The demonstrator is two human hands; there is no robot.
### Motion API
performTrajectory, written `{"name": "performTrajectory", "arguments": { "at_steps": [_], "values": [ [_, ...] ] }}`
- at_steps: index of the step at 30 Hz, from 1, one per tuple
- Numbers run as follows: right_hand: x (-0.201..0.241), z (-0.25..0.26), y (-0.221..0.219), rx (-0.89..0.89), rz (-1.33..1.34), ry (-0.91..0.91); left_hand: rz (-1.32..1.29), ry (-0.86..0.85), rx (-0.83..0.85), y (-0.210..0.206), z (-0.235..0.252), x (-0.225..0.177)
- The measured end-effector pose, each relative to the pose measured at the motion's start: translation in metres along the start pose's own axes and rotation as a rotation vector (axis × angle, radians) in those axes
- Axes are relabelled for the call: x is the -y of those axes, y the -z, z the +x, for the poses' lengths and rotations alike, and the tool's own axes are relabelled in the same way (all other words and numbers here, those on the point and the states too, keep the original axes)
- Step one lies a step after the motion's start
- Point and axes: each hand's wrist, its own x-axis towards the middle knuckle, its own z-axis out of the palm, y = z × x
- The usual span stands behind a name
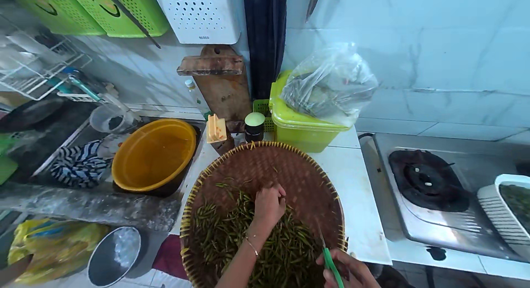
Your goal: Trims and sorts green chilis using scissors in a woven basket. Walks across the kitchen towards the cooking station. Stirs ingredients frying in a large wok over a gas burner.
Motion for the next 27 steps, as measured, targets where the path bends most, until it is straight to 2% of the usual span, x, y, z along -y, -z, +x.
{"name": "performTrajectory", "arguments": {
  "at_steps": [7,12,15,19,22,23,25,27],
  "values": [
    [0.021,0.022,0.014,-0.059,-0.003,0.010,0.139,-0.135,-0.026,-0.007,-0.011,-0.004],
    [0.023,0.027,0.015,-0.055,-0.006,-0.003,0.128,-0.248,-0.013,-0.009,-0.002,0.000],
    [0.021,0.029,0.017,-0.068,-0.006,0.006,0.124,-0.205,-0.142,-0.015,0.003,-0.002],
    [0.021,0.030,0.020,-0.087,-0.007,0.032,0.041,-0.036,-0.261,-0.017,0.007,-0.004],
    [0.023,0.029,0.023,-0.088,-0.013,0.062,-0.153,-0.035,-0.434,0.003,0.009,0.019],
    [0.023,0.029,0.025,-0.092,-0.006,0.066,-0.180,-0.062,-0.438,0.013,0.011,0.031],
    [0.020,0.028,0.028,-0.105,0.003,0.073,-0.200,-0.111,-0.301,0.031,0.014,0.052],
    [0.019,0.030,0.027,-0.102,0.007,0.066,-0.151,-0.128,-0.074,0.048,0.017,0.062]
  ]
}}
